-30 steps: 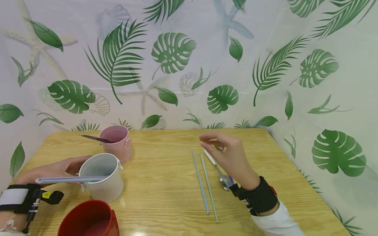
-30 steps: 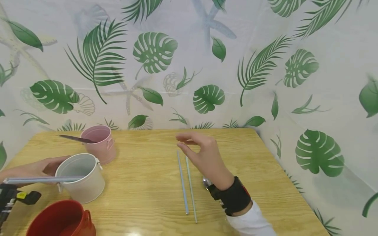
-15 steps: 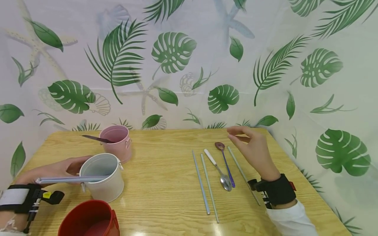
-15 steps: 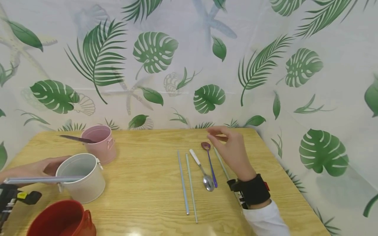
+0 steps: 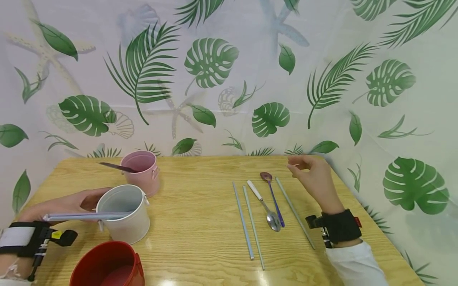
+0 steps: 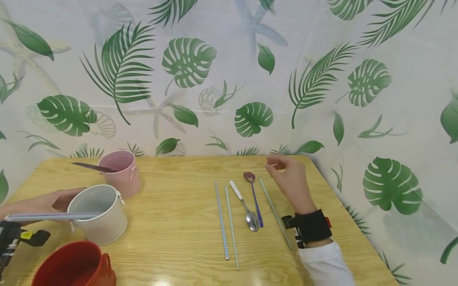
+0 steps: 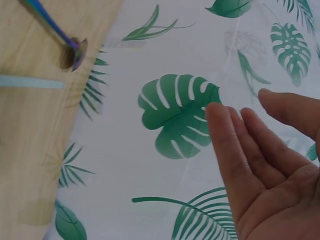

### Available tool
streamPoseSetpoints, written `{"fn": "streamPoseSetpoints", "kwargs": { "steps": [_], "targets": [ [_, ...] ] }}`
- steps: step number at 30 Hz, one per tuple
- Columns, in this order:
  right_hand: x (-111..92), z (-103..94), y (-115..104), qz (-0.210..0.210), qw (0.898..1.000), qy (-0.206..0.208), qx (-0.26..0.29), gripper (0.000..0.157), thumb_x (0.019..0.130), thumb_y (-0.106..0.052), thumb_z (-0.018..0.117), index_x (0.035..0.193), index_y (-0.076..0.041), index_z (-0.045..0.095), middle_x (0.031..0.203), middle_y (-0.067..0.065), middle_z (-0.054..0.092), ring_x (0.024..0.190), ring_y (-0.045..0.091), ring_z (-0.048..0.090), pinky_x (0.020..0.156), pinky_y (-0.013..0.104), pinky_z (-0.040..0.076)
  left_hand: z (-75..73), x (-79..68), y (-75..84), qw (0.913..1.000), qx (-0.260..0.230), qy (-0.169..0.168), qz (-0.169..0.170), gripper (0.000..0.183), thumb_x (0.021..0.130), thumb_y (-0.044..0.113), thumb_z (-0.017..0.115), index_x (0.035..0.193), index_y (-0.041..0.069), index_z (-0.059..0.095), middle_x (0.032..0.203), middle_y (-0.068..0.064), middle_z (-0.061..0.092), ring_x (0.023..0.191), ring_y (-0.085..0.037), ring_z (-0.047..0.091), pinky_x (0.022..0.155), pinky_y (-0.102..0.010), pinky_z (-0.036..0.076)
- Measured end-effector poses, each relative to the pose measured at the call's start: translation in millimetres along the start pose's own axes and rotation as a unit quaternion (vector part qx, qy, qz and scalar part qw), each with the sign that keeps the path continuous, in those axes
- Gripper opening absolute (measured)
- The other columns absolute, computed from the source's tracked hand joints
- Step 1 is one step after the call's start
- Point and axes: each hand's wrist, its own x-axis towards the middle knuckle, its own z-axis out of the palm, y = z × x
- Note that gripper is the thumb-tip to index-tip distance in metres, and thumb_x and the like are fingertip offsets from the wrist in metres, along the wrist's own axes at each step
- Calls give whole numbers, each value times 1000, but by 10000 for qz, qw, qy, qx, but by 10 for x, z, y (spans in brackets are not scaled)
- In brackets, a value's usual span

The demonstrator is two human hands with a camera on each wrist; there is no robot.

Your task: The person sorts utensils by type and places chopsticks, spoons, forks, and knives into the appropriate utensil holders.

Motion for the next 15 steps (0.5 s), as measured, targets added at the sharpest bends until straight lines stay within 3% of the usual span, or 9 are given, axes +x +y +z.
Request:
{"fn": "streamPoseSetpoints", "kwargs": {
  "steps": [6,11,15],
  "targets": [
    [2,-16,158,1049,9899,-933,-191,35,101,-20,69,127,3,69,117,23,72,95,35,71,76,32,56,-3,-7,-23,9996,-71,-93,239,78,96,8,64,162,5,24,152,13,51,134,-3,51,103,-23,46],
    [-8,32,355,1492,9745,-1650,-304,42,101,-23,68,128,8,66,123,29,68,96,39,71,81,45,58,-1,-29,-9,10000,-36,7,-52,80,95,14,65,162,5,22,151,16,51,134,1,49,102,-22,46],
    [-32,79,433,1828,9620,-2013,-250,45,100,-22,70,128,12,64,122,31,67,93,39,73,80,46,60,-5,-11,-19,9995,-113,-120,259,79,95,10,64,160,-1,20,152,14,52,135,-1,50,103,-23,45]
  ]
}}
